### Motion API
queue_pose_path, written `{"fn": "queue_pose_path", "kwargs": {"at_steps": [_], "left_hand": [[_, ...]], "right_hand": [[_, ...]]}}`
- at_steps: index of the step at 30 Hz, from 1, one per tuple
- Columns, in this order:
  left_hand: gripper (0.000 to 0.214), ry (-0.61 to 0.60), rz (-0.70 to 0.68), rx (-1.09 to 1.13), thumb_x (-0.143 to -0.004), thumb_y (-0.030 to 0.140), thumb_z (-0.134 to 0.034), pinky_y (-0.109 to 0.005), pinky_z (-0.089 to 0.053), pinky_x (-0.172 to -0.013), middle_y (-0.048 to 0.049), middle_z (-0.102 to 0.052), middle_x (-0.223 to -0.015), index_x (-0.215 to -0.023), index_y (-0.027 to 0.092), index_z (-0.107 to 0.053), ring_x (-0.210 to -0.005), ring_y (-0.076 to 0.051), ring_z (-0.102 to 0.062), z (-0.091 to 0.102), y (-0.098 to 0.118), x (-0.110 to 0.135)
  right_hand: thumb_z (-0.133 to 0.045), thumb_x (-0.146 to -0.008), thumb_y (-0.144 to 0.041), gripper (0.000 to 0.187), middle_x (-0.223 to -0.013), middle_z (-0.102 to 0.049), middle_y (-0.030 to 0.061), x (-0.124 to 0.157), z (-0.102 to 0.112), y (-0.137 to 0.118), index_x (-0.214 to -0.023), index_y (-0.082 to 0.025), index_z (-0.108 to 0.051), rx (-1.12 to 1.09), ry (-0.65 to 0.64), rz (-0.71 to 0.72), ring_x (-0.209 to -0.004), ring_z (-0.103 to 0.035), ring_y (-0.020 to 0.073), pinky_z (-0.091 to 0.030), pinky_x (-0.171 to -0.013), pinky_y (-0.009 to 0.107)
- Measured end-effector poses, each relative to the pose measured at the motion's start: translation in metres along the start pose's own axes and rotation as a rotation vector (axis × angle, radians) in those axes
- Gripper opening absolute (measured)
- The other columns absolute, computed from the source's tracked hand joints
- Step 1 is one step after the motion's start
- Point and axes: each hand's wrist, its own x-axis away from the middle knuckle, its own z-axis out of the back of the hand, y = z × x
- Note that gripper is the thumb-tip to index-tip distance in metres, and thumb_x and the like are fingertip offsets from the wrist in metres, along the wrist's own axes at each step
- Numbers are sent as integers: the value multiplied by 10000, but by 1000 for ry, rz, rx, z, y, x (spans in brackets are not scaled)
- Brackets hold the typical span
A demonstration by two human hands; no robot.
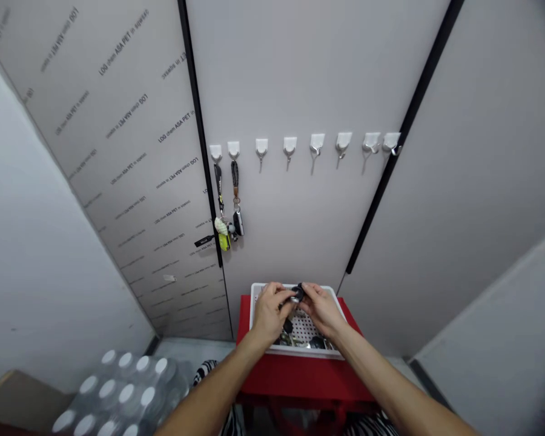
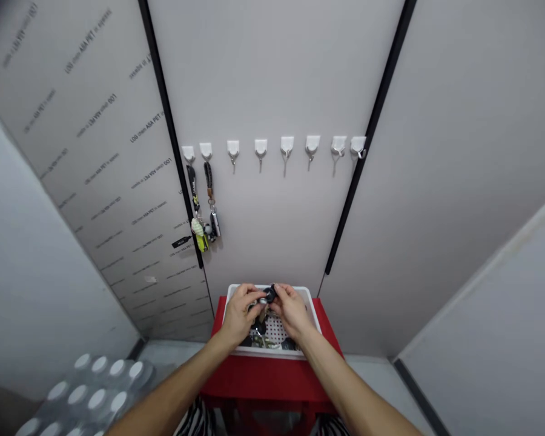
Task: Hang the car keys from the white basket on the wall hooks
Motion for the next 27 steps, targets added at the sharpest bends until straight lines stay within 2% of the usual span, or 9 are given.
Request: {"fn": "queue_pose_path", "kwargs": {"at_steps": [3,5,9,11,14,19,21,24,27], "left_hand": [[153,-8,23,33,-654,230,-442,-205,-350,-652,-7,-480,-723,-745,181,-555,-713,-100,-441,7,4,-8],[147,17,93,108,-654,223,-436,-191,-356,-616,-3,-490,-680,-713,154,-552,-661,-91,-450,12,7,-15],[139,5,181,236,-632,204,-440,-190,-358,-599,1,-510,-648,-676,126,-546,-635,-95,-459,25,13,-33],[141,-15,157,236,-622,199,-441,-196,-354,-604,0,-513,-647,-668,126,-553,-636,-99,-459,32,17,-40],[147,-16,120,203,-616,187,-436,-199,-350,-608,-2,-514,-648,-663,132,-564,-642,-98,-460,43,24,-47],[141,-78,91,193,-607,175,-448,-199,-356,-580,-2,-520,-606,-625,126,-580,-617,-98,-460,58,34,-57],[144,-23,116,250,-606,168,-456,-203,-369,-602,-11,-541,-642,-666,120,-577,-632,-98,-471,64,37,-64],[191,135,193,357,-618,151,-453,-212,-390,-632,-38,-560,-723,-781,103,-540,-658,-96,-491,76,40,-78],[185,216,161,412,-634,140,-444,-214,-402,-651,-57,-561,-764,-805,99,-502,-678,-92,-501,88,44,-92]], "right_hand": [[-556,-533,-278,154,-519,-511,-35,2,1,2,-587,-175,-455,131,-33,12,-487,-485,75,-394,-471,188],[-530,-554,-311,157,-566,-535,-15,2,2,0,-615,-177,-476,336,-61,56,-513,-500,101,-410,-509,228],[-505,-572,-344,221,-757,-582,44,3,-3,-16,-716,-181,-543,777,-88,326,-753,-514,180,-381,-714,304],[-474,-607,-351,260,-843,-574,53,6,-11,-25,-789,-183,-552,860,-205,416,-841,-486,185,-345,-774,301],[-432,-649,-349,276,-842,-574,58,7,-25,-32,-822,-168,-548,895,-383,450,-817,-489,179,-346,-762,302],[-445,-642,-343,259,-741,-567,35,-2,-47,-31,-798,-152,-526,790,-466,488,-720,-492,154,-374,-677,274],[-444,-636,-356,236,-633,-543,12,-8,-58,-35,-710,-145,-520,739,-437,515,-627,-482,128,-380,-591,238],[-427,-631,-394,275,-461,-448,-24,-17,-80,-53,-537,-139,-470,737,-361,544,-455,-407,81,-330,-454,201],[-418,-622,-416,295,-430,-419,-38,-26,-111,-82,-548,-136,-473,706,-331,571,-406,-374,63,-300,-419,191]]}}
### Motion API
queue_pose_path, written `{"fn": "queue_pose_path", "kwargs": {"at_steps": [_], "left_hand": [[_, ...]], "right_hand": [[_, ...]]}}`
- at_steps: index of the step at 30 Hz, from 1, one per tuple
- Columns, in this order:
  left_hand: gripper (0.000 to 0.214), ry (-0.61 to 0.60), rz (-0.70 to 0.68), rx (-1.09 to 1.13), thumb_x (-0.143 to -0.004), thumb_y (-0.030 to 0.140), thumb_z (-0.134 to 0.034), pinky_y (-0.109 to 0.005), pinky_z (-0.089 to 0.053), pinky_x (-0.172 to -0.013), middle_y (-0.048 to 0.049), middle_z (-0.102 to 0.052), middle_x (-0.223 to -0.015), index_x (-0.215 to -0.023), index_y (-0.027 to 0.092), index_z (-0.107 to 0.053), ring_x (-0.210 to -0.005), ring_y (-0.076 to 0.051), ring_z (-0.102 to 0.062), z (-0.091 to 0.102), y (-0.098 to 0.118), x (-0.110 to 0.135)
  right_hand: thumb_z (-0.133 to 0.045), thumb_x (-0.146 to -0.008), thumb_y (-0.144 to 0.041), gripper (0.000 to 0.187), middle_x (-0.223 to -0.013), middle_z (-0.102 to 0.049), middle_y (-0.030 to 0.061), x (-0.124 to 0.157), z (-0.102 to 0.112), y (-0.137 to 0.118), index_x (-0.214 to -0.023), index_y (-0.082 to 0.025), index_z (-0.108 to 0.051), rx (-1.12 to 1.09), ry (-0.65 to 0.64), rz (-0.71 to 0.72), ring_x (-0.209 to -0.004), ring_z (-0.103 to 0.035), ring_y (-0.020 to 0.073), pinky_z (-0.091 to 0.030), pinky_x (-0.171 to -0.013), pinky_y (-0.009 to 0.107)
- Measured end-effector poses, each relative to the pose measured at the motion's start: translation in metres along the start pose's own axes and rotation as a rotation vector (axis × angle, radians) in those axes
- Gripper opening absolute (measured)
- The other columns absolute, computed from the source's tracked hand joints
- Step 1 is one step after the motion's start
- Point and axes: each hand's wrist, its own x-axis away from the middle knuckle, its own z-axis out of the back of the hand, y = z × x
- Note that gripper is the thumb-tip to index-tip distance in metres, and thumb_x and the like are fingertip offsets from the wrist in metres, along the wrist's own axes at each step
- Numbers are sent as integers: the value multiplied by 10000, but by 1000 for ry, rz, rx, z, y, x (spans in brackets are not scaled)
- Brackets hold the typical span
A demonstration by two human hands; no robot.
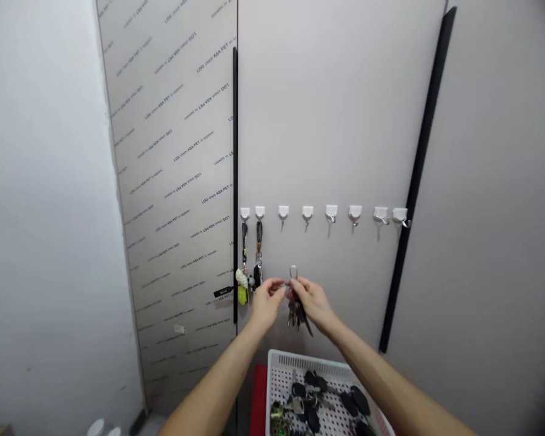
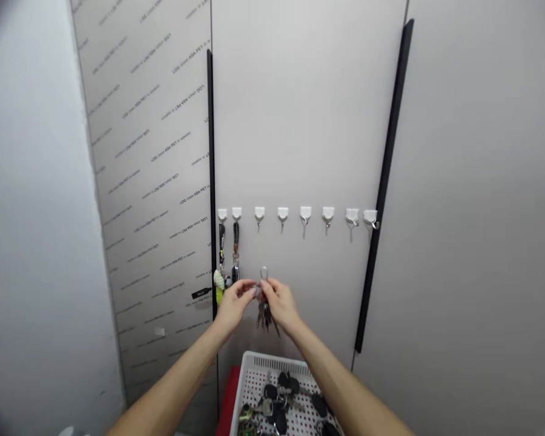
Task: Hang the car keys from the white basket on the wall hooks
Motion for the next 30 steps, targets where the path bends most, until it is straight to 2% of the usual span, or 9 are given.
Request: {"fn": "queue_pose_path", "kwargs": {"at_steps": [4,8,13,19,22,25,28,30], "left_hand": [[243,43,-141,-18,-634,128,-457,-219,-404,-681,-52,-552,-823,-877,131,-456,-723,-88,-505,1,14,-20],[325,119,-202,-160,-629,136,-471,-235,-400,-694,-60,-536,-885,-951,144,-428,-745,-99,-503,0,30,-36],[281,101,-204,-319,-627,137,-456,-250,-384,-720,-56,-544,-890,-908,137,-473,-751,-106,-500,1,42,-43],[298,95,-176,-406,-621,142,-455,-250,-380,-720,-58,-546,-890,-918,138,-484,-753,-112,-500,-1,32,-46],[308,105,-159,-431,-616,129,-458,-246,-379,-724,-55,-546,-888,-923,136,-482,-756,-111,-501,-1,28,-47],[312,124,-163,-450,-612,125,-460,-246,-374,-734,-53,-541,-890,-924,128,-478,-770,-111,-494,1,20,-44],[303,118,-176,-438,-620,127,-450,-243,-378,-726,-51,-533,-888,-922,117,-471,-762,-104,-491,2,3,-32],[292,88,-157,-425,-626,132,-446,-242,-380,-719,-46,-527,-885,-916,119,-469,-758,-100,-489,0,-13,-19]], "right_hand": [[-437,-592,-431,304,-423,-436,-41,-43,-2,-39,-602,-133,-496,-95,48,17,-412,-398,62,-317,-437,188],[-477,-564,-422,286,-399,-422,-50,-72,-5,-59,-556,-136,-480,-163,104,22,-392,-385,49,-326,-443,184],[-466,-596,-394,262,-383,-423,-40,-88,-7,-60,-535,-139,-462,-169,126,-59,-357,-379,52,-321,-393,187],[-401,-657,-317,228,-407,-465,-20,-98,-6,-43,-530,-140,-468,-18,119,-48,-363,-416,63,-352,-410,194],[-419,-640,-292,229,-425,-490,-8,-99,-2,-40,-487,-135,-483,149,156,-1,-418,-455,81,-362,-457,203],[-458,-609,-261,185,-462,-522,0,-89,5,-39,-510,-125,-536,317,200,56,-517,-492,108,-366,-537,222],[-467,-600,-213,148,-589,-574,8,-65,17,-29,-629,-124,-581,392,213,91,-630,-512,125,-360,-634,249],[-481,-590,-201,150,-649,-590,10,-40,27,-14,-668,-134,-590,363,153,67,-658,-515,127,-357,-666,263]]}}
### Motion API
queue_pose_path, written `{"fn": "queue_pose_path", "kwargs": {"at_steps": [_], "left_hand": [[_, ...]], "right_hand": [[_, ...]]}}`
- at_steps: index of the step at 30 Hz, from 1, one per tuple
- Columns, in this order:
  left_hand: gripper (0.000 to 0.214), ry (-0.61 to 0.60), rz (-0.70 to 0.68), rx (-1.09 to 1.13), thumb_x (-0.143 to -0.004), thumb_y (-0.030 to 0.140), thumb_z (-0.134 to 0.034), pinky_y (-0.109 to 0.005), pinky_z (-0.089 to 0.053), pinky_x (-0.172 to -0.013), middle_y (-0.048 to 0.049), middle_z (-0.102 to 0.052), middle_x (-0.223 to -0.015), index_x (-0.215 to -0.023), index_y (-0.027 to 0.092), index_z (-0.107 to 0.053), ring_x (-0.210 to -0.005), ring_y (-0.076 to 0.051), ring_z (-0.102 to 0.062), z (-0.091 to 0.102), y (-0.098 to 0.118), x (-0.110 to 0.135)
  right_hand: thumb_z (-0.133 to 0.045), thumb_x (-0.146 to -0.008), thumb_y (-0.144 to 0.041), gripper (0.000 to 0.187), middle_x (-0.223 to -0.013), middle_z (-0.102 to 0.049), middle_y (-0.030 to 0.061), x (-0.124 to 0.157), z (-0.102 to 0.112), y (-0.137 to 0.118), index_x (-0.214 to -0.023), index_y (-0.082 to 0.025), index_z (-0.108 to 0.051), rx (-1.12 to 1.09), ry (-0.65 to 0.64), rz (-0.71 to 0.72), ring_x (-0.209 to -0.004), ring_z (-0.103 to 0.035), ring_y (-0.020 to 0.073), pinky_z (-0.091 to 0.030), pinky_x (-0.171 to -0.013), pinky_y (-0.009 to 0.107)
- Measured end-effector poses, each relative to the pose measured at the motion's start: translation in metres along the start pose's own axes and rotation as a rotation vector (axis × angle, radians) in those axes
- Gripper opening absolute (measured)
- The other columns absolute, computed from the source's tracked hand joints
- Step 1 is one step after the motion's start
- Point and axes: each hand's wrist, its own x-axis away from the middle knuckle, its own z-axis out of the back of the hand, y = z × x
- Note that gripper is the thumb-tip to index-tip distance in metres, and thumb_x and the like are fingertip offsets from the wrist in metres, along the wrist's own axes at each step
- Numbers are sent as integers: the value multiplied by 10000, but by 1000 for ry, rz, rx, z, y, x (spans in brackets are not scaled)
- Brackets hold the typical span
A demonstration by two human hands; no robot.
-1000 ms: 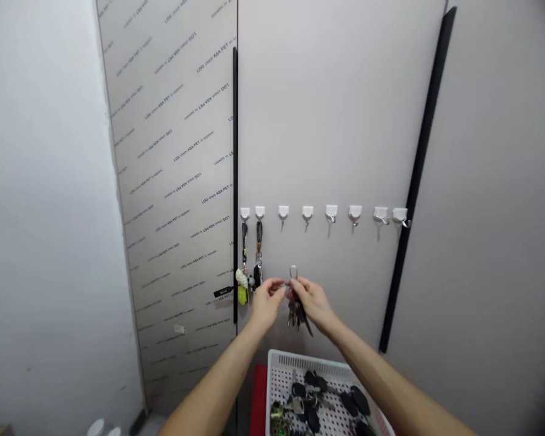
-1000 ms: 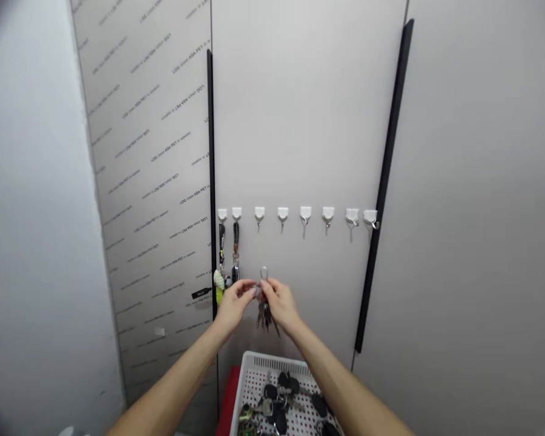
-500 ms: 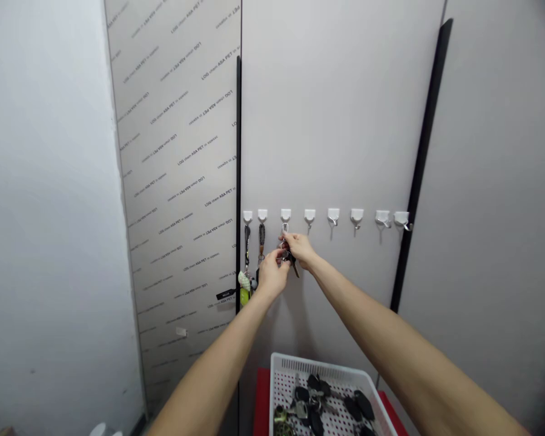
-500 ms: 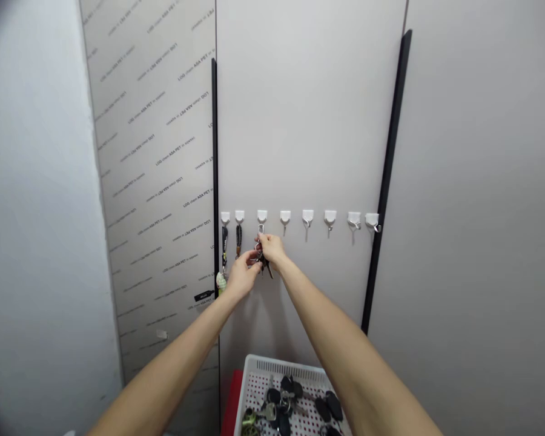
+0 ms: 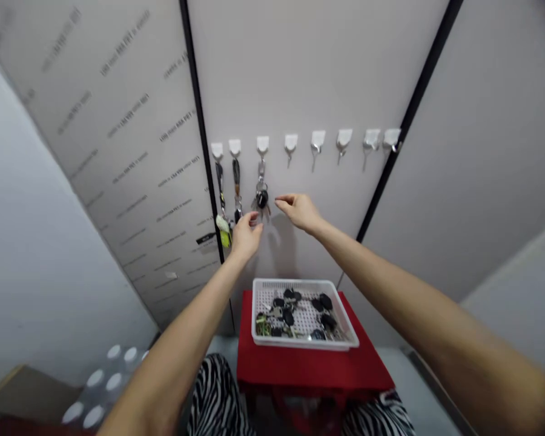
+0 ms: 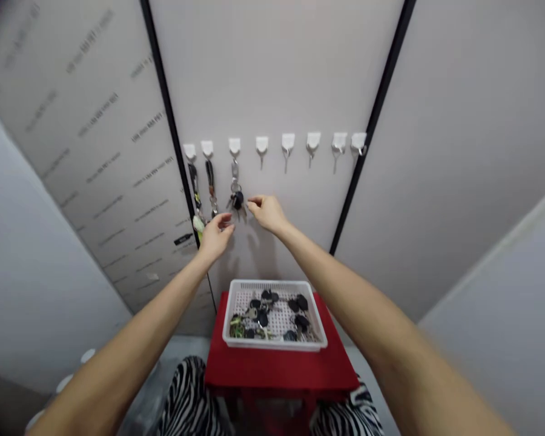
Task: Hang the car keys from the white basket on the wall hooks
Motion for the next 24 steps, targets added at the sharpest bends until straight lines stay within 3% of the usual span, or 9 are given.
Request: {"fn": "queue_pose_path", "kwargs": {"at_steps": [6,11,17,24], "left_hand": [[275,-274,62,-77,-630,141,-445,-247,-376,-716,-51,-521,-860,-903,129,-475,-764,-111,-477,-33,-33,76],[268,-513,17,-237,-630,150,-434,-261,-344,-757,-46,-511,-892,-893,161,-488,-840,-139,-444,-52,-52,119],[306,-716,7,-448,-631,183,-440,-270,-317,-783,-45,-499,-939,-935,181,-474,-881,-158,-432,-57,-60,128],[290,-775,-68,-600,-654,222,-408,-275,-312,-781,-24,-477,-949,-939,225,-463,-894,-168,-422,-57,-60,133]], "right_hand": [[-521,-552,-210,128,-673,-612,17,99,18,76,-644,-186,-607,82,-339,-200,-638,-530,157,-372,-654,286],[-454,-600,-198,175,-704,-605,27,150,29,121,-705,-192,-594,328,-496,-140,-634,-522,158,-370,-616,265],[-413,-626,-167,234,-827,-574,55,164,38,124,-803,-166,-567,513,-589,-61,-753,-493,153,-348,-690,239],[-420,-626,-187,259,-859,-562,42,166,57,113,-851,-210,-546,772,-680,-64,-829,-445,182,-311,-686,281]]}}
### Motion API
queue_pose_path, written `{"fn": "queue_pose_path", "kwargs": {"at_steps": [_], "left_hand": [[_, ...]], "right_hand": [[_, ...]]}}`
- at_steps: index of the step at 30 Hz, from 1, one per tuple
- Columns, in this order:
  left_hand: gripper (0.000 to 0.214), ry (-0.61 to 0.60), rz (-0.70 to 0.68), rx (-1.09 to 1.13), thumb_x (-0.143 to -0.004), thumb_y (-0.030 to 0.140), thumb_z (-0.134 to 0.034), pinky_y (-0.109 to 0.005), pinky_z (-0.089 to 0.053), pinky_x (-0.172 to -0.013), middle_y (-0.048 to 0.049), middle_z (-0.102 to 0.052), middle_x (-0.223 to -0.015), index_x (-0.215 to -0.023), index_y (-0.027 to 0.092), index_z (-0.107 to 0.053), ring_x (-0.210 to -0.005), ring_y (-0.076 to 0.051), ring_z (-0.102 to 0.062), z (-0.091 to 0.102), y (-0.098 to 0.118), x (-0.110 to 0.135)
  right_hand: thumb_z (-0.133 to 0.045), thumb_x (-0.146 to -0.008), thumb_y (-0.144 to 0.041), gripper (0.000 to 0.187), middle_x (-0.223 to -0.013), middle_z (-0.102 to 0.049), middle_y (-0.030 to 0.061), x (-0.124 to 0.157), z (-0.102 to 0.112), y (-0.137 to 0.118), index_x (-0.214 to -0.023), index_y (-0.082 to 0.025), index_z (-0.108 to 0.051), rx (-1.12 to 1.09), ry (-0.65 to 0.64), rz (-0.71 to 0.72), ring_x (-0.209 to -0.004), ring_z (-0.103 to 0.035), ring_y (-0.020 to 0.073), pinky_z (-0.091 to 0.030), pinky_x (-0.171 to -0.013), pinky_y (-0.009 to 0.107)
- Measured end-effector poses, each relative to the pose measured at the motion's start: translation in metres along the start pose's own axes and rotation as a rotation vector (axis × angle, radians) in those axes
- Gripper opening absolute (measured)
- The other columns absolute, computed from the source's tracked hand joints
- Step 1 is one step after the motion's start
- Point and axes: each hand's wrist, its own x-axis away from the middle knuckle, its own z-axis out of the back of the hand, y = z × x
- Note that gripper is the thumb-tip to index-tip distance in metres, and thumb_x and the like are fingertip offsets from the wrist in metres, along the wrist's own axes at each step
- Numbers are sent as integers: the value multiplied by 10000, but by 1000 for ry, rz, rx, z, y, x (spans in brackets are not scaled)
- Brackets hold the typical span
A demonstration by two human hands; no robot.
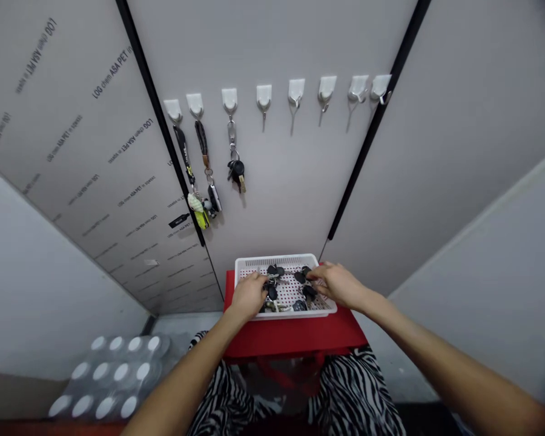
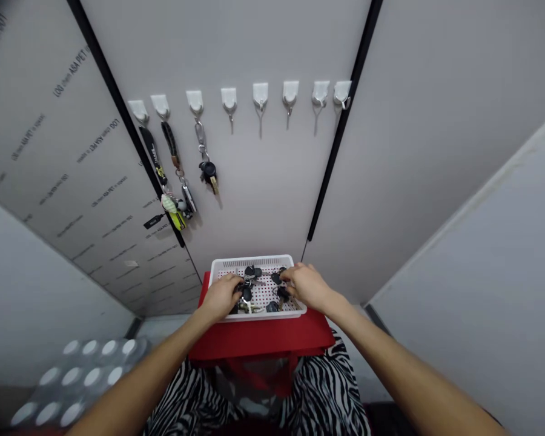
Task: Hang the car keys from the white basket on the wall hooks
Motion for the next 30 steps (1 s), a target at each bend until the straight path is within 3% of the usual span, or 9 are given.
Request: {"fn": "queue_pose_path", "kwargs": {"at_steps": [5,13,17,21,26,30], "left_hand": [[268,9,-13,-7,-659,227,-392,-269,-320,-763,-23,-474,-920,-916,225,-469,-878,-161,-427,-1,-1,1],[246,36,-19,21,-651,217,-401,-284,-332,-750,-25,-484,-901,-882,217,-486,-849,-165,-440,0,-1,3],[240,92,-18,135,-647,189,-406,-275,-329,-754,-27,-493,-887,-869,206,-496,-855,-156,-435,0,0,3],[227,181,-6,424,-659,202,-401,-256,-335,-755,-29,-512,-873,-863,187,-498,-828,-134,-447,-2,7,0],[395,182,102,904,-619,186,-457,-241,-354,-719,-55,-516,-912,-1009,156,-402,-763,-112,-480,-6,21,-10],[347,73,238,1264,-649,175,-400,-194,-366,-562,-53,-540,-779,-989,108,-403,-624,-84,-498,-1,25,-15]], "right_hand": [[-471,-558,-164,326,-867,-548,45,3,-9,-7,-869,-242,-533,100,-99,75,-868,-424,204,-253,-733,340],[-469,-564,-166,298,-872,-550,62,-10,-22,-9,-850,-200,-546,12,-70,62,-852,-448,208,-283,-726,347],[-470,-586,-220,309,-889,-550,64,-14,-18,-5,-881,-164,-542,-270,65,11,-824,-473,173,-330,-727,284],[-469,-595,-276,333,-873,-560,53,-17,-13,-7,-891,-141,-539,-625,224,-114,-777,-496,158,-353,-724,275],[-494,-585,-321,382,-767,-584,27,-22,-11,-25,-919,-136,-516,-1134,187,-130,-669,-514,129,-390,-657,269],[-528,-571,-324,392,-772,-584,29,-25,-10,-36,-919,-145,-519,-1350,164,-90,-683,-510,118,-380,-695,268]]}}
